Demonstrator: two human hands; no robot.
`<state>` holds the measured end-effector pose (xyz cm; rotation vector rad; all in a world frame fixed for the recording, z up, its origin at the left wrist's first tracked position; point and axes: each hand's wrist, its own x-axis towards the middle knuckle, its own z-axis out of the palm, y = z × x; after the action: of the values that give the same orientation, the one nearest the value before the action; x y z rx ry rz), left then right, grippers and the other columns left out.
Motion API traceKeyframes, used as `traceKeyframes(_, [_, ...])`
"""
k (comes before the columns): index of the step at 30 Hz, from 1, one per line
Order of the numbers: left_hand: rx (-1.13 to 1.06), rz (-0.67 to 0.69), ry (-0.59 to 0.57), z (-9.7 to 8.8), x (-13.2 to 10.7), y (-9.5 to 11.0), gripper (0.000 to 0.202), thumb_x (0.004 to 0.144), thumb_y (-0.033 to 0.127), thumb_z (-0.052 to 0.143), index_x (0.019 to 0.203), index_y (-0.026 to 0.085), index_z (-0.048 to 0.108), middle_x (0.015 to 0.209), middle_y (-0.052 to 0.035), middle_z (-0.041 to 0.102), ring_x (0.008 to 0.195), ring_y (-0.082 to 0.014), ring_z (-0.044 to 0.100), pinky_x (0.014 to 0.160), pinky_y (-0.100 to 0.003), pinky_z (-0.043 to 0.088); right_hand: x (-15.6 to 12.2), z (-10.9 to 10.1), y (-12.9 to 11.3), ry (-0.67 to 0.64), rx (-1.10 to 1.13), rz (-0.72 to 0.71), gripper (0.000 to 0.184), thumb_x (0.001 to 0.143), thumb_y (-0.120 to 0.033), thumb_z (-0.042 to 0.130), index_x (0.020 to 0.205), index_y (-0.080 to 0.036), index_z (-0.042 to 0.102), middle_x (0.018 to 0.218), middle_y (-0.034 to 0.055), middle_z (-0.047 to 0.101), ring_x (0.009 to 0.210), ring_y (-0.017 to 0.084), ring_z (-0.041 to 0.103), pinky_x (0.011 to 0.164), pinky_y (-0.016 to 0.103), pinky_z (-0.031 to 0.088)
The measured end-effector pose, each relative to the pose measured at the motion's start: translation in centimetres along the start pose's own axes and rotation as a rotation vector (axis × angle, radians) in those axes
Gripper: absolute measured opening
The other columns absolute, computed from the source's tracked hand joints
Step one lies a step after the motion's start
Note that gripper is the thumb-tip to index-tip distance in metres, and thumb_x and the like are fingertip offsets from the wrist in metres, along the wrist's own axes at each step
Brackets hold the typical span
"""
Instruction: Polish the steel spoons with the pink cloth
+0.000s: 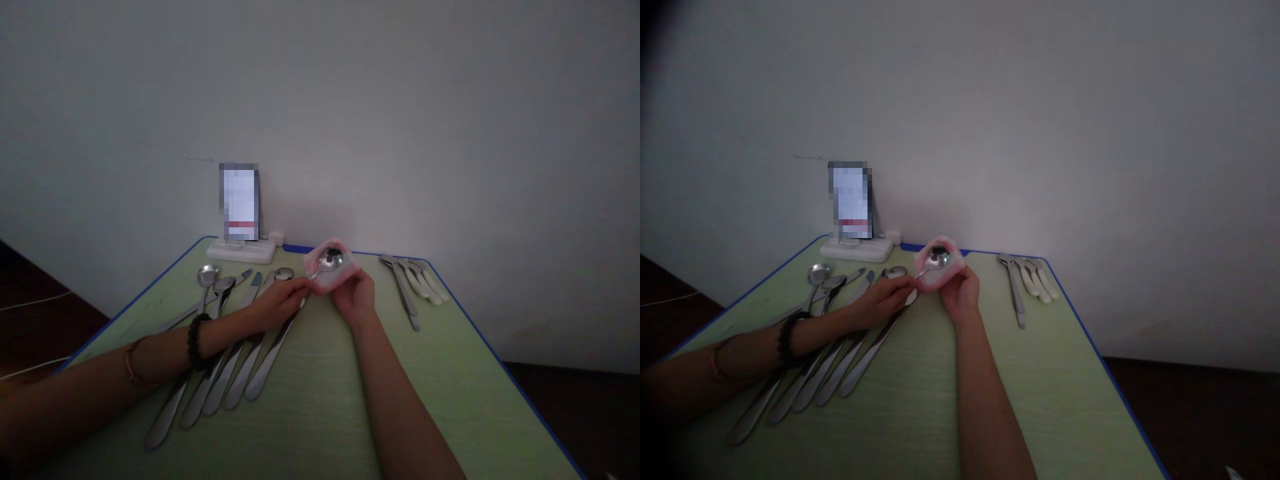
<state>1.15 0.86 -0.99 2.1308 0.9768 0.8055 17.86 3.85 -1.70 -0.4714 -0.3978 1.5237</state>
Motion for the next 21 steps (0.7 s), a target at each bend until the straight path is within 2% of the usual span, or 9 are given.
traceKeyframes(3, [-0.055, -0.040, -0.039, 0.0, 0.0, 0.0, 0.029, 0.088, 0.022, 0.034, 0.100, 0.012, 0.059, 0.046, 0.0084, 0.032, 0.042, -0.0077, 0.033, 0.043, -0.018, 0.026, -0.3, 0.3, 0.0, -0.093, -0.052, 0.005, 0.024, 0.069, -0.009, 0.044, 0.080, -0.017, 0.064, 0.075, -0.0025, 0.068, 0.072, 0.012, 0.061, 0.075, 0.024, 0.049])
traceKeyframes(6, [-0.080, -0.056, -0.120, 0.0, -0.1, 0.0, 0.031, 0.089, 0.023, 0.031, 0.102, 0.012, 0.057, 0.046, 0.0078, 0.037, 0.042, -0.0083, 0.037, 0.042, -0.017, 0.029, -0.5, 0.4, 0.2, -0.105, -0.142, 0.030, 0.014, 0.069, -0.011, 0.054, 0.078, -0.018, 0.062, 0.072, -0.0043, 0.067, 0.066, 0.010, 0.059, 0.065, 0.021, 0.048])
traceKeyframes(8, [-0.051, -0.051, -0.146, -0.1, -0.1, 0.1, 0.031, 0.090, 0.023, 0.030, 0.101, 0.013, 0.057, 0.046, 0.0073, 0.039, 0.042, -0.0085, 0.039, 0.043, -0.017, 0.031, -0.5, 0.3, 0.5, -0.078, -0.214, 0.030, 0.013, 0.067, -0.013, 0.062, 0.079, -0.018, 0.061, 0.070, -0.0049, 0.066, 0.062, 0.009, 0.058, 0.059, 0.020, 0.046])
traceKeyframes(10, [0.004, -0.026, -0.173, -0.1, -0.1, 0.2, 0.030, 0.090, 0.023, 0.030, 0.098, 0.013, 0.057, 0.046, 0.0071, 0.041, 0.042, -0.0085, 0.041, 0.046, -0.018, 0.033, -0.5, 0.1, 0.8, -0.053, -0.268, 0.022, 0.020, 0.063, -0.015, 0.068, 0.082, -0.017, 0.061, 0.069, -0.0049, 0.066, 0.060, 0.009, 0.058, 0.058, 0.020, 0.045])
traceKeyframes(13, [0.069, 0.000, -0.207, -0.1, 0.0, 0.3, 0.030, 0.089, 0.020, 0.030, 0.096, 0.014, 0.058, 0.046, 0.0071, 0.042, 0.042, -0.0083, 0.042, 0.047, -0.018, 0.034, -0.3, 0.0, 1.2, -0.044, -0.301, -0.023, 0.025, 0.060, -0.016, 0.071, 0.084, -0.017, 0.062, 0.068, -0.0046, 0.066, 0.059, 0.009, 0.058, 0.058, 0.021, 0.045])
traceKeyframes(17, [0.146, 0.057, -0.165, -0.2, 0.1, 0.4, 0.026, 0.087, 0.020, 0.035, 0.094, 0.014, 0.059, 0.051, 0.0066, 0.041, 0.046, -0.0084, 0.039, 0.049, -0.019, 0.030, 0.1, -0.3, 1.5, 0.040, -0.288, -0.123, 0.019, 0.064, -0.020, 0.070, 0.082, -0.017, 0.063, 0.068, -0.0040, 0.066, 0.061, 0.009, 0.058, 0.058, 0.020, 0.045])
traceKeyframes(21, [0.189, 0.079, -0.207, -0.3, 0.1, 0.6, 0.024, 0.087, 0.022, 0.035, 0.096, 0.014, 0.057, 0.052, 0.0073, 0.037, 0.048, -0.0092, 0.039, 0.052, -0.020, 0.029, 1.0, -1.0, 1.4, 0.167, -0.173, -0.201, 0.006, 0.073, -0.020, 0.061, 0.079, -0.018, 0.062, 0.070, -0.0047, 0.065, 0.066, 0.009, 0.059, 0.066, 0.022, 0.048])
